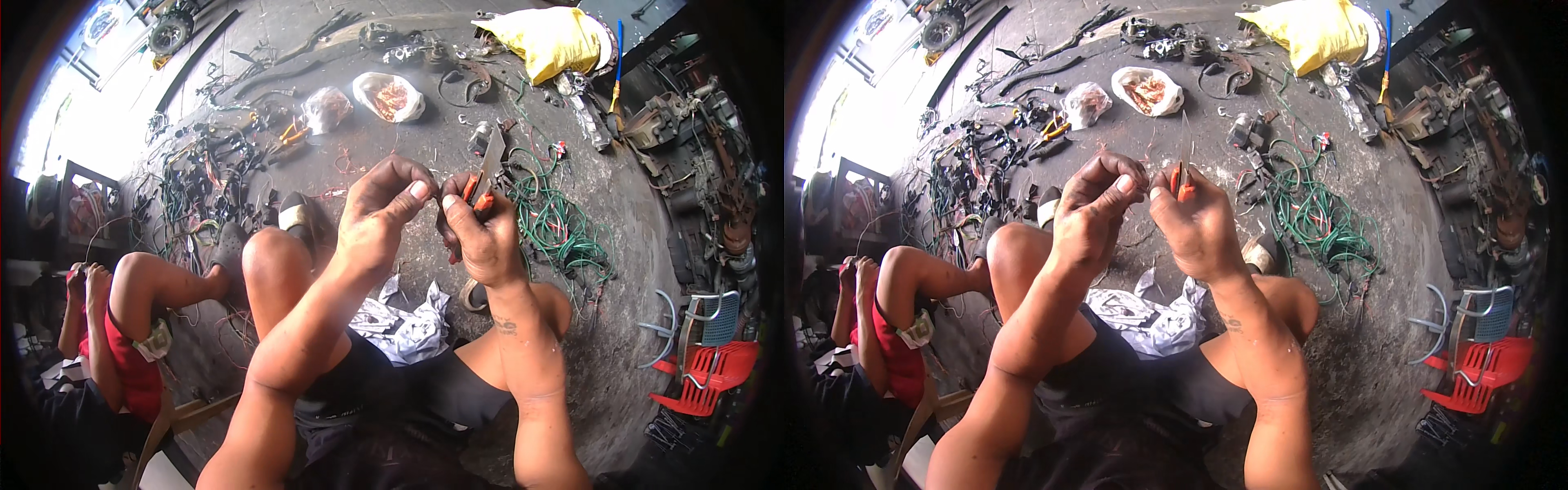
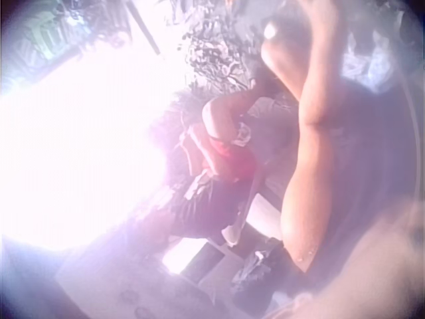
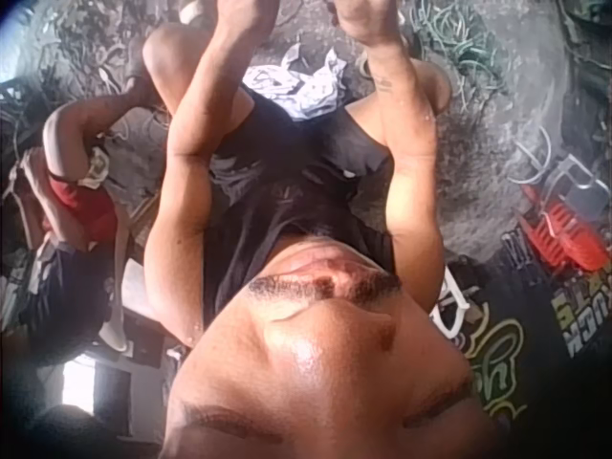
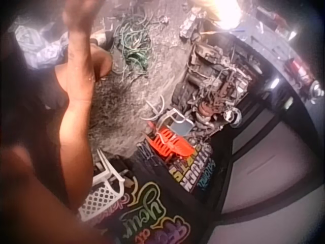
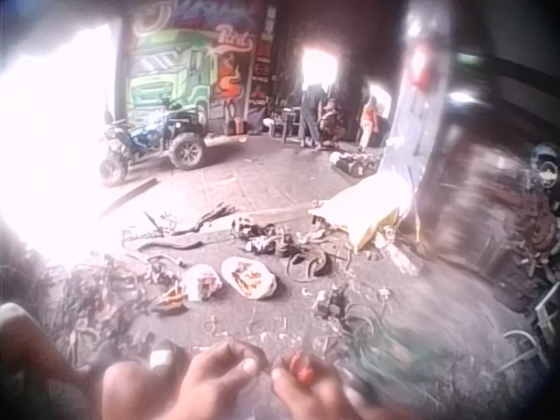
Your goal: Manually stripping and joining automotive electrical wires using a knife and pliers.
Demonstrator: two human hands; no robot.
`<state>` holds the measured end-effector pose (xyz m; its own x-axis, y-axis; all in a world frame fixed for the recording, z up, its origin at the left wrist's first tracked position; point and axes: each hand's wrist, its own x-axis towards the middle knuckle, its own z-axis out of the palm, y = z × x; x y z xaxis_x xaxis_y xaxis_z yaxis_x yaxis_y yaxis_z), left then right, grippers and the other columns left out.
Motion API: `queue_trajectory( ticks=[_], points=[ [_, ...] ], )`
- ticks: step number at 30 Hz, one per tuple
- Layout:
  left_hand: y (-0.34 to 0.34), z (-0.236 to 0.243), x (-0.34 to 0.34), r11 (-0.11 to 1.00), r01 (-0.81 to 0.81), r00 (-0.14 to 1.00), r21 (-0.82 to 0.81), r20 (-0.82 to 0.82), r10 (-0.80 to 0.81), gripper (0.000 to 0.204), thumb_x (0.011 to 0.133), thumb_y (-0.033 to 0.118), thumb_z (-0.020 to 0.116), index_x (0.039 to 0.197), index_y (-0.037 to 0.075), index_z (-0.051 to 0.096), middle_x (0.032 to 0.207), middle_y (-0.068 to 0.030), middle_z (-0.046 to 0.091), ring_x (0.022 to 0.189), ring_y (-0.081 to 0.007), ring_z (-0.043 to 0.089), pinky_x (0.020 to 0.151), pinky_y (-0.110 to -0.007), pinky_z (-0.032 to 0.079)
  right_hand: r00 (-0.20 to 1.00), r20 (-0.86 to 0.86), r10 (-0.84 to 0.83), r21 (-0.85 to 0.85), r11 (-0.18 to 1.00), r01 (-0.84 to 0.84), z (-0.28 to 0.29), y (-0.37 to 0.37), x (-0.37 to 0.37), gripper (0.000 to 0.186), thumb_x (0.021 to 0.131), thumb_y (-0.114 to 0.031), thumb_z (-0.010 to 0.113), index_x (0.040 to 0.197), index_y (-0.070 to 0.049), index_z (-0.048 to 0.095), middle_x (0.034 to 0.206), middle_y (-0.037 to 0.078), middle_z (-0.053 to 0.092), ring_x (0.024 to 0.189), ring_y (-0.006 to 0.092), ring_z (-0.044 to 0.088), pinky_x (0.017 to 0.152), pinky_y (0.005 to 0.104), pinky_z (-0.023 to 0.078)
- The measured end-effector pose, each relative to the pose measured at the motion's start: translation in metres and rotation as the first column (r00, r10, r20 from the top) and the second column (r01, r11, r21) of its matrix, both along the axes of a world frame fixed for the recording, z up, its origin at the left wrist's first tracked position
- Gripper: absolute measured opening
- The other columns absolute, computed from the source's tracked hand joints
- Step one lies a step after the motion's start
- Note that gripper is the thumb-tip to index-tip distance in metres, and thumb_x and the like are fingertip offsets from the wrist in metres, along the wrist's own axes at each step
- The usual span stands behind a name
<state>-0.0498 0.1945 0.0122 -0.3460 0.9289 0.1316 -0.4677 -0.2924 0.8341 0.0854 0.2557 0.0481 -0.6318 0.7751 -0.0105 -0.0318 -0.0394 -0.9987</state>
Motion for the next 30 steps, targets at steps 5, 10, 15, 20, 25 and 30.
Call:
queue_trajectory(
  ticks=[5, 10, 15, 20, 25, 30],
  points=[
    [0.002, 0.002, 0.005, 0.997, 0.078, 0.959, 0.002, 0.274, -0.075, 0.01, 0.09, 0.013, 0.062, 0.093, 0.004, 0.059, 0.086, -0.001, 0.059, 0.082, -0.0105, 0.052, 0.078, -0.025, 0.042, 0.999, -0.032, -0.001, -0.02, 1.0, 0.0, -0.007, 0.002, 0.0, 0.007, 0.09, -0.01, 0.056, 0.087, -0.004, 0.056, 0.067, -0.005, 0.05, 0.06, 0.002, 0.042, 0.054, 0.0207, 0.035],
    [-0.003, 0.011, -0.008, 0.969, 0.238, 0.958, -0.062, 0.18, -0.224, 0.017, 0.09, 0.013, 0.063, 0.101, 0.001, 0.06, 0.09, -0.0038, 0.062, 0.08, -0.0104, 0.055, 0.077, -0.026, 0.046, 0.993, -0.098, -0.069, -0.104, 0.993, 0.059, -0.006, 0.004, 0.004, 0.008, 0.091, -0.014, 0.057, 0.09, -0.006, 0.058, 0.066, -0.005, 0.053, 0.052, 0.0009, 0.043, 0.046, 0.0174, 0.033],
    [-0.005, 0.009, -0.008, 0.987, 0.133, 0.973, -0.091, -0.179, -0.148, 0.015, 0.089, 0.01, 0.066, 0.097, -0.001, 0.063, 0.085, -0.0027, 0.064, 0.076, -0.0087, 0.057, 0.069, -0.024, 0.048, 0.992, -0.108, -0.063, -0.109, 0.993, 0.051, -0.004, 0.006, 0.005, 0.012, 0.089, -0.014, 0.059, 0.093, -0.003, 0.059, 0.066, -0.001, 0.053, 0.051, 0.005, 0.044, 0.045, 0.0207, 0.035],
    [-0.007, 0.012, -0.009, 0.997, -0.013, 0.957, -0.082, -0.289, -0.011, 0.011, 0.087, 0.006, 0.067, 0.094, -0.002, 0.065, 0.084, -0.0025, 0.065, 0.076, -0.0075, 0.057, 0.069, -0.023, 0.047, 0.994, -0.105, -0.034, -0.127, 0.992, 0.021, -0.002, 0.01, 0.01, 0.011, 0.088, -0.011, 0.06, 0.095, -0.003, 0.062, 0.065, -0.003, 0.052, 0.05, 0.0023, 0.043, 0.041, 0.0185, 0.031],
    [-0.008, 0.014, -0.007, 0.996, -0.017, 0.952, -0.089, -0.307, -0.011, 0.011, 0.086, 0.007, 0.068, 0.094, -0.001, 0.067, 0.083, -0.0023, 0.065, 0.074, -0.0071, 0.057, 0.067, -0.023, 0.046, 0.991, -0.127, -0.04, -0.109, 0.994, 0.026, -0.002, 0.008, 0.011, 0.011, 0.087, -0.01, 0.061, 0.096, -0.003, 0.063, 0.065, -0.003, 0.053, 0.051, 0.0024, 0.043, 0.042, 0.0183, 0.031],
    [-0.011, 0.016, -0.009, 0.985, -0.027, 0.932, -0.169, -0.36, -0.036, 0.012, 0.085, 0.008, 0.069, 0.095, -0.001, 0.068, 0.083, -0.003, 0.066, 0.074, -0.0074, 0.058, 0.066, -0.023, 0.047, 0.992, -0.122, -0.04, -0.067, 0.997, 0.032, -0.002, 0.009, 0.011, 0.011, 0.087, -0.009, 0.061, 0.095, -0.003, 0.064, 0.065, -0.003, 0.054, 0.051, 0.0024, 0.043, 0.043, 0.0182, 0.031]
  ],
)
